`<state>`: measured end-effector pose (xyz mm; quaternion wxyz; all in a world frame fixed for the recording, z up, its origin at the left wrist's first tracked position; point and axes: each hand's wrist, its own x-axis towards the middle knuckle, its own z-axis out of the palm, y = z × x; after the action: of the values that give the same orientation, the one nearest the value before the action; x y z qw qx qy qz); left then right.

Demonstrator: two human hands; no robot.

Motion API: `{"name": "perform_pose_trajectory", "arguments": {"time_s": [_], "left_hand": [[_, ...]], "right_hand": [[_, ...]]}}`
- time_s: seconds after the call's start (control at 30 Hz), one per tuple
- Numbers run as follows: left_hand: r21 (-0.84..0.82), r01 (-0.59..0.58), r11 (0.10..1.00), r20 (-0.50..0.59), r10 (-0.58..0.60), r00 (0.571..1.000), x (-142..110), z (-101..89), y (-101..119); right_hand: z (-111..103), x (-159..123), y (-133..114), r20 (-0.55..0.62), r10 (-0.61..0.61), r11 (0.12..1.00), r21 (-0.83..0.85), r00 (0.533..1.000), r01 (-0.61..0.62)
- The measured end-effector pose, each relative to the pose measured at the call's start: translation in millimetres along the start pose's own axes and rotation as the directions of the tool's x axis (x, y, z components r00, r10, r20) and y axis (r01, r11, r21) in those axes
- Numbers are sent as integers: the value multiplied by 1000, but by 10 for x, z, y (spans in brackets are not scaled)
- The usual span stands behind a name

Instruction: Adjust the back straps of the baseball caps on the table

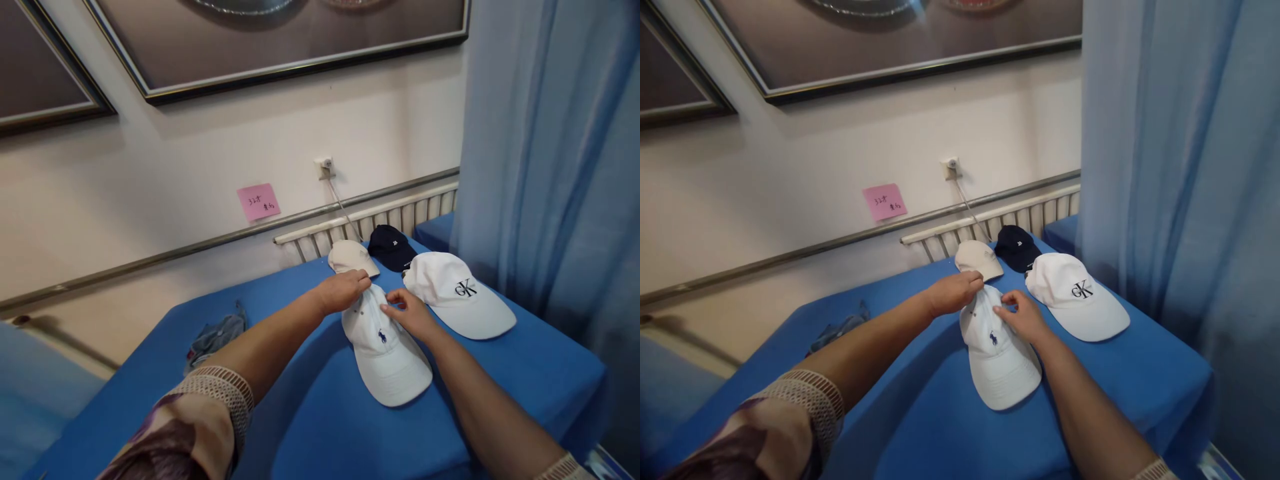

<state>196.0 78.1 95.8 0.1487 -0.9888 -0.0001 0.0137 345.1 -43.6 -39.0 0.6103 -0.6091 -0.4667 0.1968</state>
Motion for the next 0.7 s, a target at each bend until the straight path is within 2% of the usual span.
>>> {"name": "perform_pose_trajectory", "arguments": {"time_s": [0.1, 0.2, 0.27, 0.33, 0.4, 0.47, 0.53, 0.7], "left_hand": [[-8, 54, 998, -26, -55, 998, 63, -44, -59], [-44, 144, 989, -41, -146, 988, 152, -60, -119], [-80, 201, 976, -36, -205, 978, 217, -25, -150], [-106, 237, 966, -33, -242, 970, 286, 31, -170], [-121, 252, 960, -45, -259, 965, 362, 81, -177], [-140, 265, 954, -68, -276, 959, 448, 107, -171], [-161, 271, 949, -95, -288, 953, 539, 108, -151], [-208, 270, 940, -145, -303, 942, 723, 85, -68]], "right_hand": [[-26, -1, -19, -56, -41, 999, -11, 998, 40], [-112, 21, -33, -247, -31, 999, 19, 968, 36], [-190, 48, -41, -433, -15, 997, 59, 901, 45], [-266, 79, -47, -592, -5, 992, 98, 806, 78], [-325, 102, -53, -695, -9, 987, 110, 719, 119], [-358, 112, -65, -744, -21, 984, 104, 668, 146], [-371, 109, -87, -755, -25, 983, 100, 656, 153], [-391, 95, -143, -736, -12, 978, 131, 677, 160]]}}
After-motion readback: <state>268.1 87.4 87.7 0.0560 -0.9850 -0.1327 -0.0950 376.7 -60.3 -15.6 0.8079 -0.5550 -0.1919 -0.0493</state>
